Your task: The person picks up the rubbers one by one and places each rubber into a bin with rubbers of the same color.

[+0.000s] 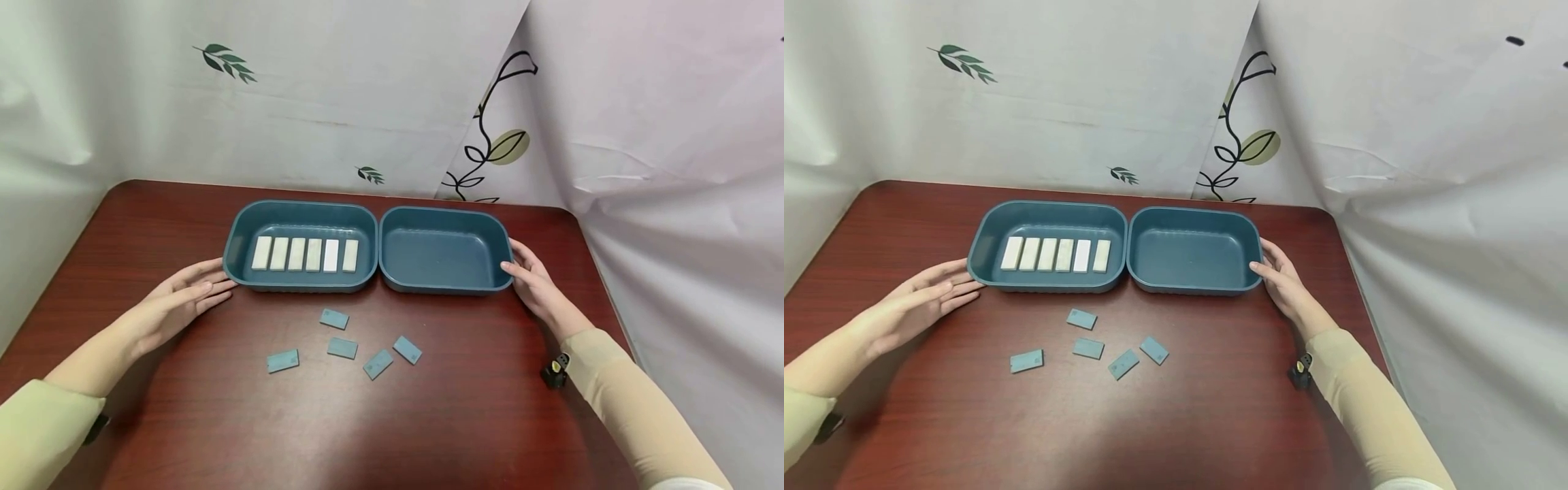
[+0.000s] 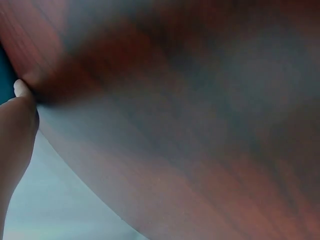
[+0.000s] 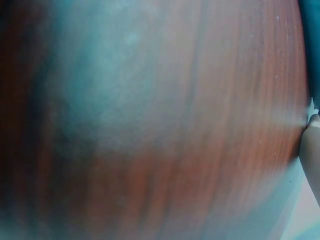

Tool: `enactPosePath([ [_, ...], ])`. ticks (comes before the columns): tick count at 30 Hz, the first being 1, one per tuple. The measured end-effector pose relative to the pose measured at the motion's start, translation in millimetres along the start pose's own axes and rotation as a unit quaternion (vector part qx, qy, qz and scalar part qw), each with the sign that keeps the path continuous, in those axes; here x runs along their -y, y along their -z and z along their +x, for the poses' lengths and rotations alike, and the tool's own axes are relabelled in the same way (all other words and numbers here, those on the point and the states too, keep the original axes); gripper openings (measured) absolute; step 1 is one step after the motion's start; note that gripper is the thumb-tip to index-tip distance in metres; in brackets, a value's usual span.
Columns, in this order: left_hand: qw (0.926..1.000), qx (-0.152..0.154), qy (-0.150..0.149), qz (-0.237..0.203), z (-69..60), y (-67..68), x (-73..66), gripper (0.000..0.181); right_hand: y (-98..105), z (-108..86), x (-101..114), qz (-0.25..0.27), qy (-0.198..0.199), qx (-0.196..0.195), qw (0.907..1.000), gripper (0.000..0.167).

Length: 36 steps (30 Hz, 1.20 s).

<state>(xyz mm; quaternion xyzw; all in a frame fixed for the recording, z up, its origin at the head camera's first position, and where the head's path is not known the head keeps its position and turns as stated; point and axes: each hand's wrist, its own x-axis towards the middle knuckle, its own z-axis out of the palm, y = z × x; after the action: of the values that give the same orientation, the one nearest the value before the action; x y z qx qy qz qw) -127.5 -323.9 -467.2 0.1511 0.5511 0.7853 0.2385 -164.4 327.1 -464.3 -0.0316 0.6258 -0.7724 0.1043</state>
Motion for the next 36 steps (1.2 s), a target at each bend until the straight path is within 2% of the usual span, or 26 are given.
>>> enactPosePath([
  [6,0.9987,-0.024,0.021,0.038,-13.6,-12.8,4.1,0.048,-1,2.1,1,-0.001,-0.004,-0.003,1.0,0.045],
  [12,0.9983,-0.033,0.011,0.046,-23.3,-29.9,9.7,0.049,0,2.3,1,-0.001,-0.006,0.0,1.0,0.046],
  [16,0.9962,-0.037,0.011,0.078,-25.3,-44.1,11.2,0.05,2,0.9,0,0.004,-0.001,0.007,1.0,0.045],
  [22,0.988,-0.049,0.019,0.145,-22.5,-66.0,13.1,0.05,3,0.0,0,0.005,0.001,0.01,0.9999,0.045],
  [25,0.9804,-0.054,0.027,0.188,-20.1,-76.7,13.9,0.048,3,-0.2,0,0.003,0.0,0.008,1.0,0.045],
  [30,0.9607,-0.041,0.028,0.273,-15.3,-92.3,15.3,0.046,2,-1.1,1,0.001,-0.003,0.005,1.0,0.044],
  [34,0.9443,-0.015,-0.007,0.329,-10.3,-100.8,18.0,0.045,0,-2.1,2,-0.002,-0.002,0.002,1.0,0.045],
  [36,0.9327,-0.005,-0.026,0.36,-7.6,-103.9,20.0,0.045,-1,-2.1,2,-0.004,-0.001,0.001,1.0,0.046],
])
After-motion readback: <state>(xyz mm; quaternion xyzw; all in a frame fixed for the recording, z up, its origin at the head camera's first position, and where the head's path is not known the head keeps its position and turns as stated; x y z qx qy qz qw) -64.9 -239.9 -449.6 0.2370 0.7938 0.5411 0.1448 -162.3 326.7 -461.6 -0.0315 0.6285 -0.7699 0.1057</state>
